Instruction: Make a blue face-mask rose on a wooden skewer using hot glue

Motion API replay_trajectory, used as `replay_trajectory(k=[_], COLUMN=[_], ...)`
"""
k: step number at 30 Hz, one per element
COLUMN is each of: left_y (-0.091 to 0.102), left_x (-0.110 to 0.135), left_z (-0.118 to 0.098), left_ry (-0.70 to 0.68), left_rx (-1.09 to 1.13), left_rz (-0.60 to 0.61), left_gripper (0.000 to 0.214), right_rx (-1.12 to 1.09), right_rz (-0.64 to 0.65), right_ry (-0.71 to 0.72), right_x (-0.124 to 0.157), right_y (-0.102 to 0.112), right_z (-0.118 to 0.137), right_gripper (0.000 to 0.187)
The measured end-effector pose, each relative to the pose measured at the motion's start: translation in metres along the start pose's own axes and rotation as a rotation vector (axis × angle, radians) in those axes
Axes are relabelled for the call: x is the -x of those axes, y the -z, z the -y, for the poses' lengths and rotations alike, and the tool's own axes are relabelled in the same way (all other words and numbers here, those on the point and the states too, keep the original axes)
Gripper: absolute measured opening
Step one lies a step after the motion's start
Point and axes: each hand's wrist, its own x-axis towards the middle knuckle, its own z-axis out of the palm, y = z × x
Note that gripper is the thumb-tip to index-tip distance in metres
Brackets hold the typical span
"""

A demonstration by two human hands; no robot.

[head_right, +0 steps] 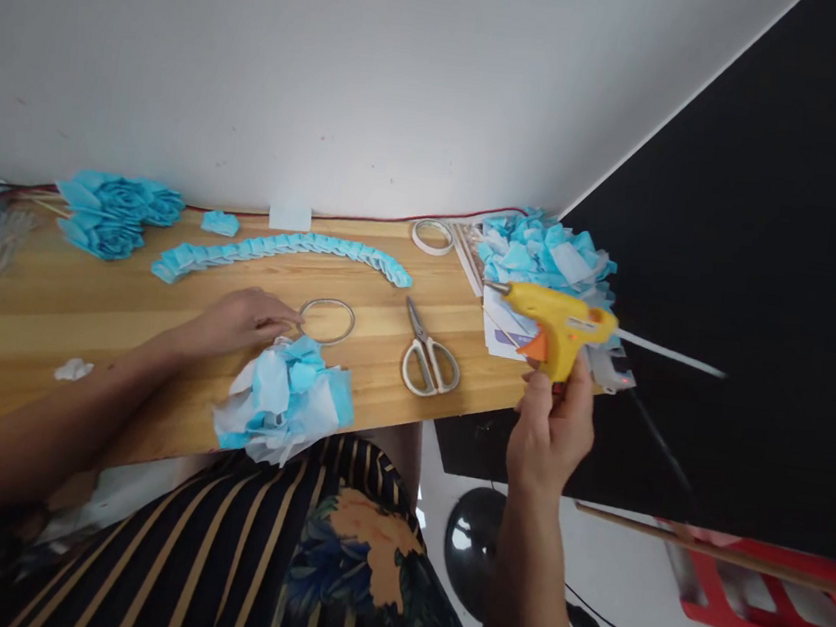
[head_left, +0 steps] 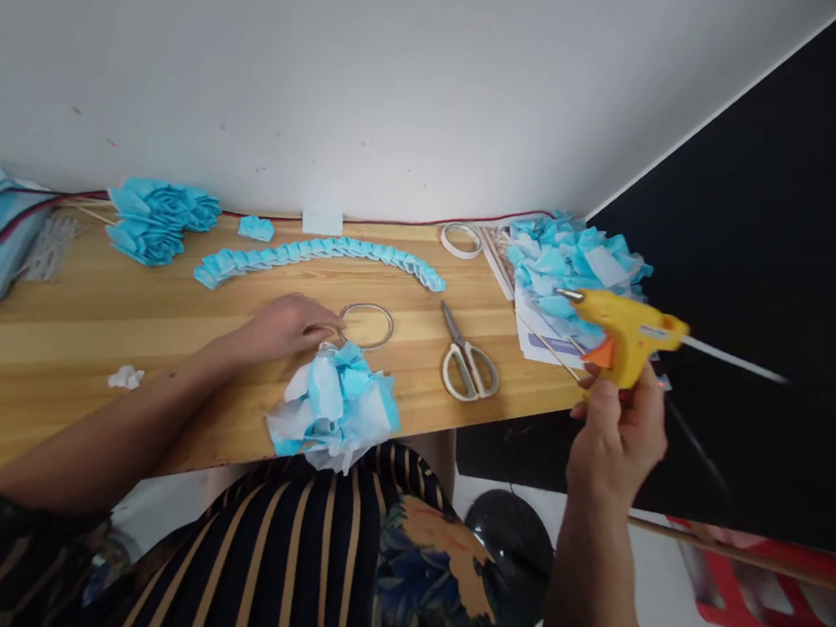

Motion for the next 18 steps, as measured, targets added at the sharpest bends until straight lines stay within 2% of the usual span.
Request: replay_trajectory(k=[2,4,6,8,14,16,18], left_y=[0.000,-0.001,-0.003,-0.004,0.000,0.005,0.008], left_x=[-0.002,-0.007,-0.012,-0.019,-0.042,-0.054,-0.075], left_z=[-0.001,-0.001,-0.001,-0.001,-0.002,-0.009,-0.027], left_ry=[-0.030,-0.025,-0.018,-0.027,-0.064,-0.048,-0.042], left_rx=[-0.058,-0.110,-0.167,-0.213,-0.169,-0.134,-0.108], left_rz=[0.023,0.038,0.058,0.079,0.099,0.107,0.104], left_gripper=[0.041,0.039,0.037,0.037,0.037,0.037,0.039], right_rx=[-0.187,-0.378,-0.437,-0.393,-0.279,-0.339,-0.427], right_rz=[-0.016,0.096,0.208,0.245,0.253,0.194,0.108], right_ry=[-0.075,-0.211,-0.314,-0.336,-0.363,-0.371,-0.357], right_x=[0.002,0.001,-0.001,-0.003,-0.003,-0.003,-0.004], right_y=[-0.006,-0.010,-0.013,-0.014,-0.017,-0.019,-0.020], right_z=[0.002,0.000,-0.006,-0.015,-0.039,-0.044,-0.049], right_gripper=[0.033,0.030,0.032,0.035,0.038,0.040,0.040])
